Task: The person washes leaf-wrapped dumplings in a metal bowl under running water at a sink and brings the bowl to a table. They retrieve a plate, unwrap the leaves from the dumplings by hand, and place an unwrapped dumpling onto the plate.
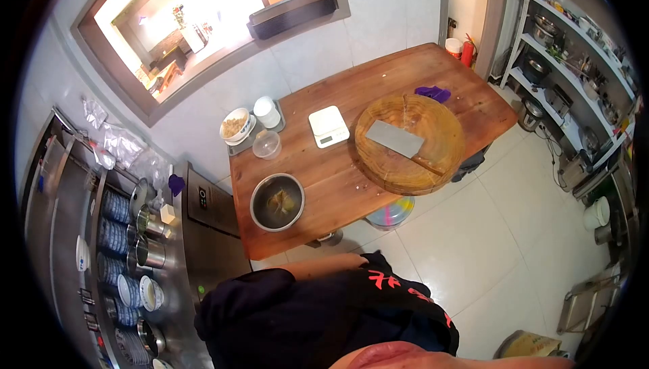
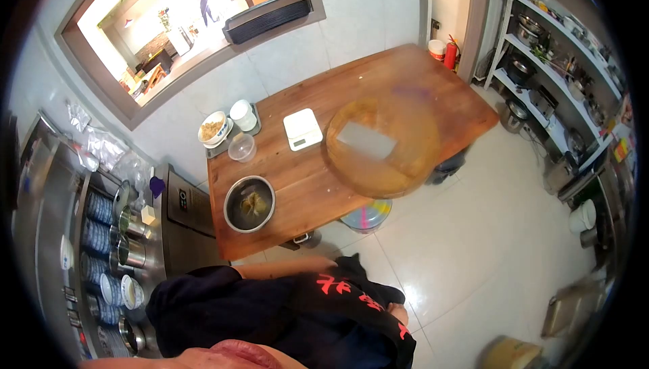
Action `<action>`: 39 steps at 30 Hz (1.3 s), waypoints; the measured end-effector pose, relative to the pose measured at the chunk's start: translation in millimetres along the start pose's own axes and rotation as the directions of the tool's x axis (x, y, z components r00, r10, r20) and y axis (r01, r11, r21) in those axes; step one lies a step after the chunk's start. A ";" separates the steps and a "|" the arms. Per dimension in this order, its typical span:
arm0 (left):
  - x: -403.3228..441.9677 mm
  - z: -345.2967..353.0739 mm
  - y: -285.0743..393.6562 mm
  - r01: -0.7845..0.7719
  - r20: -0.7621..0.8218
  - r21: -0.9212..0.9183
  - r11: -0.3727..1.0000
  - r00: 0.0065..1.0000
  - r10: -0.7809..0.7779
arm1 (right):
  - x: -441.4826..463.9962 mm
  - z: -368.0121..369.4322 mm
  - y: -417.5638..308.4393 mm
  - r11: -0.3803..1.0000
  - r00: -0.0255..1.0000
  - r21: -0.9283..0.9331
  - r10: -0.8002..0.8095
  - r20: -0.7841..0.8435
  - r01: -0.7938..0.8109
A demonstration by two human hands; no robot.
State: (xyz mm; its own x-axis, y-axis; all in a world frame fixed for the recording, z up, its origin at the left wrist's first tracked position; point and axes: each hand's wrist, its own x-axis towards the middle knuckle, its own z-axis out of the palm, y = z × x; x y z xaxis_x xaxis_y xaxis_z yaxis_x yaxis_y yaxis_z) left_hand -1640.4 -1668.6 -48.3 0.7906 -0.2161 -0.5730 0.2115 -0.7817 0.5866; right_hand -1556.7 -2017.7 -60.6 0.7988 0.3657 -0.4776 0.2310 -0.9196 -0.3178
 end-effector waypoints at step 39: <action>434.4 -117.8 215.5 -0.056 0.318 -0.283 0.958 0.936 0.149 | 252.3 -362.5 278.8 0.983 0.970 0.070 -0.155 -0.185 0.171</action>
State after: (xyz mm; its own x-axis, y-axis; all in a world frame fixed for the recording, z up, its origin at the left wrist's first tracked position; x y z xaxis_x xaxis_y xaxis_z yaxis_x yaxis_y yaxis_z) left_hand -1183.7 -1862.0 -103.4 0.5892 -0.5046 -0.6310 0.3204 -0.5711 0.7558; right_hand -1089.4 -2233.8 27.2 0.8420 0.4712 -0.2626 0.3243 -0.8312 -0.4517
